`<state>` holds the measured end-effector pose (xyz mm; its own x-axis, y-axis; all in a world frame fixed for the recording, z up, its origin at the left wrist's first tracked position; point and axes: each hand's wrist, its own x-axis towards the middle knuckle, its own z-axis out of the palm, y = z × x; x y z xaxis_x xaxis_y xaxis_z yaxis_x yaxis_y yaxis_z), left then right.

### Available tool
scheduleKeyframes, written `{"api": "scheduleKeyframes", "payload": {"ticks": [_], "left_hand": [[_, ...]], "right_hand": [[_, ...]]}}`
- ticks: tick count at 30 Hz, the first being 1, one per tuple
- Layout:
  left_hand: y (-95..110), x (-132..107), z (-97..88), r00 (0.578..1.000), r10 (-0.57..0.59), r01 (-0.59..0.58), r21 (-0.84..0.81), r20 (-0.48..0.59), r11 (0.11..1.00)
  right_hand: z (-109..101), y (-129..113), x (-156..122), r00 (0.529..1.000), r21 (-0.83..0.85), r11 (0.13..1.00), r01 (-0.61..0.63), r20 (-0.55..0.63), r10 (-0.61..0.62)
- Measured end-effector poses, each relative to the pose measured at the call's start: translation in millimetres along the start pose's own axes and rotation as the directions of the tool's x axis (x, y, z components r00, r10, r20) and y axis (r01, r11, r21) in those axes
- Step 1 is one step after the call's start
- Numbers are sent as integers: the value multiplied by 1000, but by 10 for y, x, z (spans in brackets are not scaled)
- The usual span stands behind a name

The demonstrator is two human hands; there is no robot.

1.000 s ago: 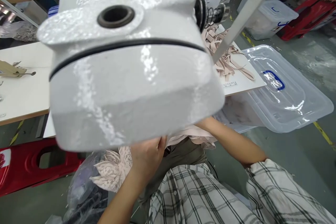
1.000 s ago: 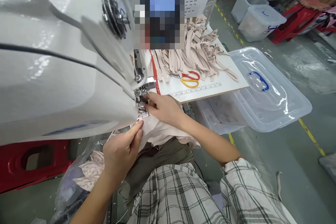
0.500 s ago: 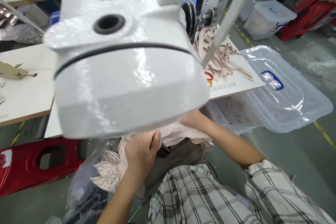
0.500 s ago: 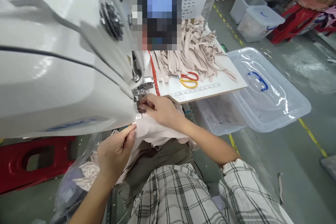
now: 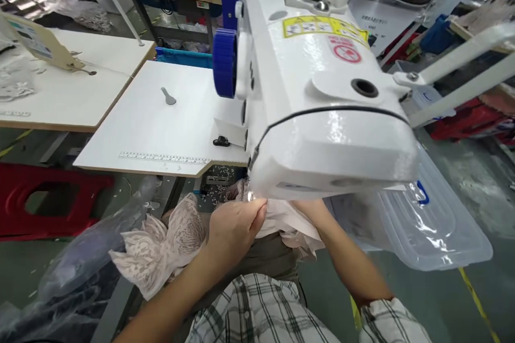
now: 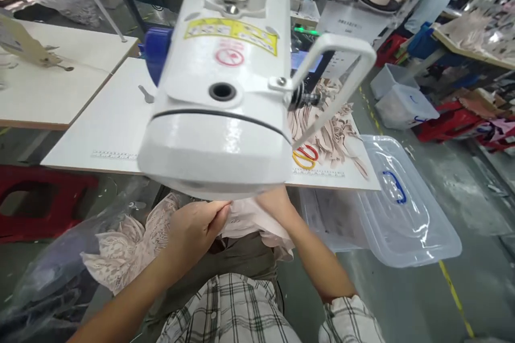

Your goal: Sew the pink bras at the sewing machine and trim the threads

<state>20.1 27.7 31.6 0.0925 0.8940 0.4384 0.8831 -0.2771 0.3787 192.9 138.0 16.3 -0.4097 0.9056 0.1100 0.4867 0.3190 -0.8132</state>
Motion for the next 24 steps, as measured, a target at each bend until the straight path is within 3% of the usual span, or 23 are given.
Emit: {"api": "scheduleKeyframes", "payload": {"ticks": [13,19,21,24], "left_hand": [[-23,-45,18,994,-13,5,-74,-110,997],[-57,-72,21,994,-29,19,-100,-105,995],[-69,-69,0,996,-18,8,-124,-83,992],[-89,-71,-48,1000,23,-26,-174,-22,984]], "right_hand": [[-12,160,-55,998,-2,1000,-9,-60,9],[123,26,-114,991,187,978,-89,-79,105],[203,-21,-204,968,349,912,-215,-46,246],[301,-53,-377,896,642,665,-383,81,438]]}}
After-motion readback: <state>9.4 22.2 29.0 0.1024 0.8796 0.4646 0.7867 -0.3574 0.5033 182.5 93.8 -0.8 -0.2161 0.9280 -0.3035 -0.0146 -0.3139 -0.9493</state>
